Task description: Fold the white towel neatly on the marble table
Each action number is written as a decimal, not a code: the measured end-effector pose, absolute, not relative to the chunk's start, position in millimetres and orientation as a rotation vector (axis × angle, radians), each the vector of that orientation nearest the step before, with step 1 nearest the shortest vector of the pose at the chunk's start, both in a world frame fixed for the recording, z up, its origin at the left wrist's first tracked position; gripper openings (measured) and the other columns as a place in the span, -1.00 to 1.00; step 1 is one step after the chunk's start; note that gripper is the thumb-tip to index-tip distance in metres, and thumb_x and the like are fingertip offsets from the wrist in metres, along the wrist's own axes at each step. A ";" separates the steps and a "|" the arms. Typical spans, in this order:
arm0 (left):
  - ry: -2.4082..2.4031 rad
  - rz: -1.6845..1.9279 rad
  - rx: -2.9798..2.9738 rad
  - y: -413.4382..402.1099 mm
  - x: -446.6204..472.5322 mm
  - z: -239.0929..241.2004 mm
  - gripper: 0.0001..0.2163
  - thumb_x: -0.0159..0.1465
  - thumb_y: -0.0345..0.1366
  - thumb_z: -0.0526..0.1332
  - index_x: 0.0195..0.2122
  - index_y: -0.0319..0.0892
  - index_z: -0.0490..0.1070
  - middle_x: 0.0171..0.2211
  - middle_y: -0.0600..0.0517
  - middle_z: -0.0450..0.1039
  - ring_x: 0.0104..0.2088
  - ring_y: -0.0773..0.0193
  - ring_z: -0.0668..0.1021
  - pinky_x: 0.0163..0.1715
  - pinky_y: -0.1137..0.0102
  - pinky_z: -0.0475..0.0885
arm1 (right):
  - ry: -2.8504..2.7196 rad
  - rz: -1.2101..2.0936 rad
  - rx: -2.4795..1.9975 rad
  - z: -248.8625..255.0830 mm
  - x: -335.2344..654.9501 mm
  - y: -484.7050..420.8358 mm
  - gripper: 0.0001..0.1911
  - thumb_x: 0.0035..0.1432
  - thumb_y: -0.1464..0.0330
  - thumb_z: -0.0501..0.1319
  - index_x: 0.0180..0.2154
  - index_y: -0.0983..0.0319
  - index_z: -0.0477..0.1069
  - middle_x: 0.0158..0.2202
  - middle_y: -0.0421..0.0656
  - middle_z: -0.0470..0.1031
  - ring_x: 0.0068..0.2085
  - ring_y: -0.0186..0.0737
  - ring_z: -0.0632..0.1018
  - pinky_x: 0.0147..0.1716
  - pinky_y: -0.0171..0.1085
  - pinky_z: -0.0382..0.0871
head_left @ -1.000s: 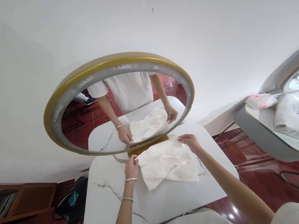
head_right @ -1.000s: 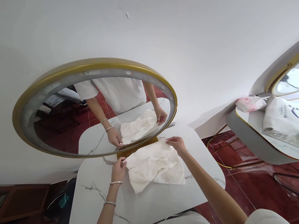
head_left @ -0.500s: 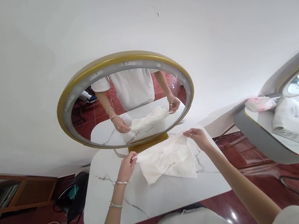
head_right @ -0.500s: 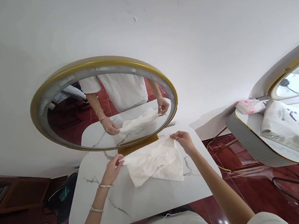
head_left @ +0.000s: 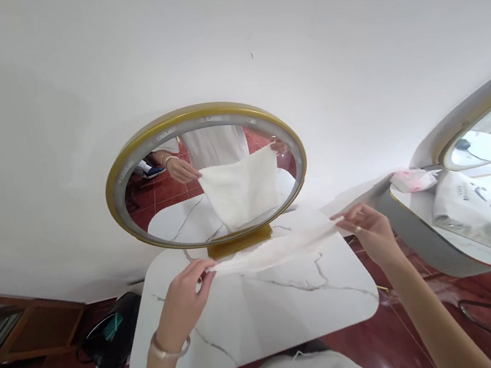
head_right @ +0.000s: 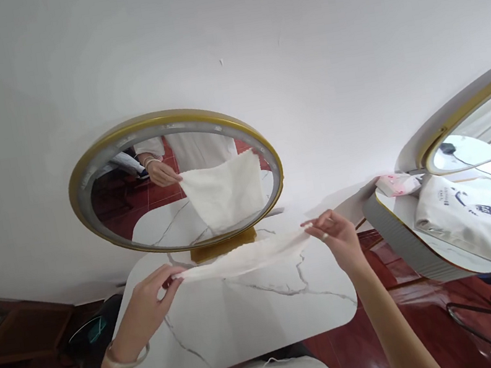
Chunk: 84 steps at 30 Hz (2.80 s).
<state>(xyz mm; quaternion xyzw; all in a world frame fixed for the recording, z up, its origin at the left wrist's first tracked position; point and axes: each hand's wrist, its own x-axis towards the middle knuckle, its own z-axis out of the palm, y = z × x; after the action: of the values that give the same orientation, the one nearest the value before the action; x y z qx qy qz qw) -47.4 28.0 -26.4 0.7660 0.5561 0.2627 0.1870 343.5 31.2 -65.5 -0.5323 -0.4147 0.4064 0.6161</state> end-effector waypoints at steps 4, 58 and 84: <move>1.461 0.606 1.901 -10.8 -51.0 -0.1 -0.77 0.25 -0.06 0.06 -0.32 -0.04 0.42 -0.36 0.03 0.53 -0.58 0.34 0.44 -0.49 0.44 0.44 | -0.990 0.944 -1.311 -48.7 362.2 -19.0 -0.63 -0.19 0.27 0.48 -0.50 0.17 0.29 -0.40 -0.14 0.55 -0.28 -0.16 0.57 -0.31 -0.26 0.46; 2.005 0.475 2.285 137.3 179.0 -287.2 -0.41 0.33 -0.17 0.02 0.33 -0.33 -0.03 0.31 -0.25 0.05 0.29 -0.08 0.15 0.21 0.04 0.16 | -2.282 -0.076 -1.641 -310.2 370.8 124.7 -0.52 0.33 0.28 -0.04 0.26 0.10 0.15 0.33 -0.04 0.05 0.33 -0.03 0.08 0.25 0.07 -0.01; 2.030 0.261 2.132 202.6 175.1 -297.5 -0.63 0.33 -0.26 -0.08 -0.20 -0.34 0.48 -0.21 -0.26 0.53 -0.13 -0.01 0.52 -0.09 0.19 0.31 | -2.267 -0.055 -1.786 -312.0 351.7 144.8 -0.41 0.31 0.14 -0.04 0.33 -0.04 -0.10 0.38 -0.11 -0.10 0.35 0.09 -0.03 0.23 0.23 -0.19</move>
<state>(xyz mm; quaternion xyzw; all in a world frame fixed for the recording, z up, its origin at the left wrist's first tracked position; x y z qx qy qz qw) 175.1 202.6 -297.5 0.7182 0.6840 0.0879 0.0931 351.7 144.8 -312.0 -0.6137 -0.7790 -0.0190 0.1270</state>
